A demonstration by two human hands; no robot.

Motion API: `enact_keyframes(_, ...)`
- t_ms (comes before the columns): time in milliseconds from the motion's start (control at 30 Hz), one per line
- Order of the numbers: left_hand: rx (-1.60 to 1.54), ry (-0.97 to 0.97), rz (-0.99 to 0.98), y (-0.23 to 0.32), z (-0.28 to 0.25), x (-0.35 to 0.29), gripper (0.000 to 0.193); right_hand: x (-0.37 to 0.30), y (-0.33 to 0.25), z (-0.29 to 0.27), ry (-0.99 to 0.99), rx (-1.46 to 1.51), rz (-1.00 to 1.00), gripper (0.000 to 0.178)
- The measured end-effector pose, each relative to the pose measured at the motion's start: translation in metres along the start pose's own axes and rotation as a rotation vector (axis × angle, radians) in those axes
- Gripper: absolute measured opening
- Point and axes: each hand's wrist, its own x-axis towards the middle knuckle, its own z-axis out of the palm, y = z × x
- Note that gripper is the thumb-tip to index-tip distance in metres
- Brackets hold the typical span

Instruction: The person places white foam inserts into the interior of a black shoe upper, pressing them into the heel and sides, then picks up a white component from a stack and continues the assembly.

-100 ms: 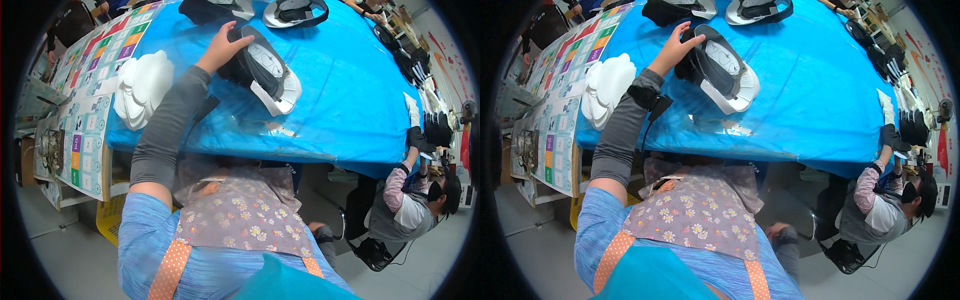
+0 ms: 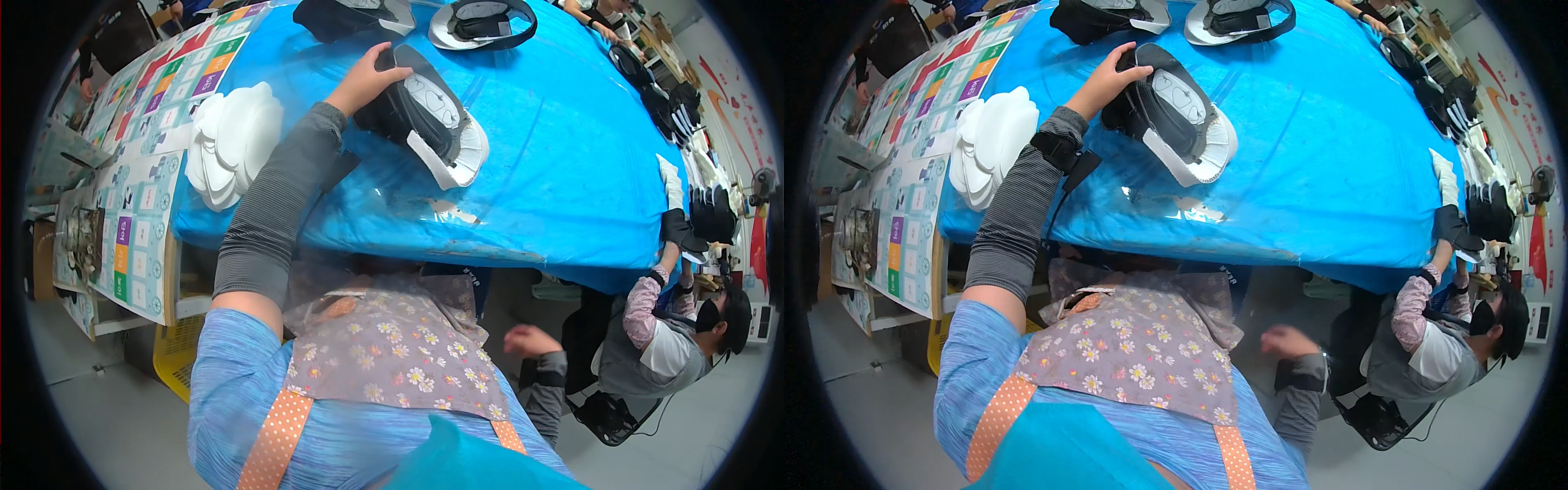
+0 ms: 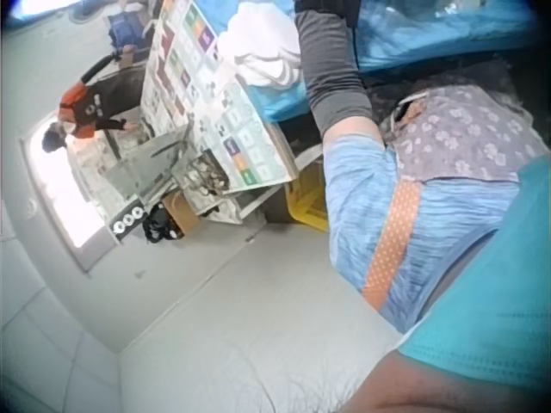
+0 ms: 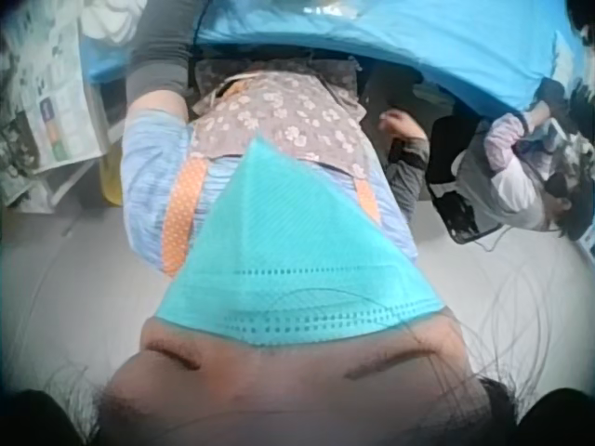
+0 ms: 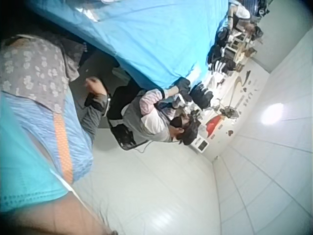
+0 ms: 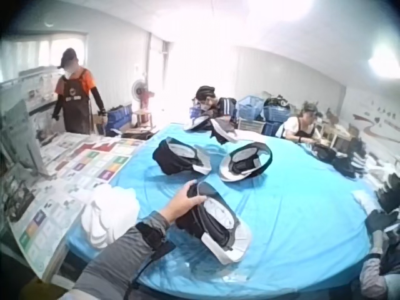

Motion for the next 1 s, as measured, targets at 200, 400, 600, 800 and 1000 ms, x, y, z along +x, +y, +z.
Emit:
enact_keyframes(200,-0.078,0.05,0.049,0.018,-0.003,-0.04,0.055,-0.064,-0.169,-0.006,0.487,0.099,-1.012,0.036)
enact_keyframes(400,0.197,0.125,0.32,0.082,-0.027,-0.125,0.05,0.001,-0.288,0.002,0.704,0.301,-1.302,0.058)
enact_keyframes(600,0.472,0.132,0.381,0.153,-0.054,-0.19,0.054,0.003,-0.327,0.01,0.34,0.329,-1.497,0.045)
enact_keyframes(800,0.443,-0.045,0.119,0.108,-0.054,-0.223,0.092,0.035,-0.34,-0.017,0.444,0.195,-1.331,0.044)
enact_keyframes(1000,0.607,0.093,0.142,0.054,-0.09,-0.204,0.09,0.039,-0.33,-0.012,0.387,0.147,-1.24,0.054)
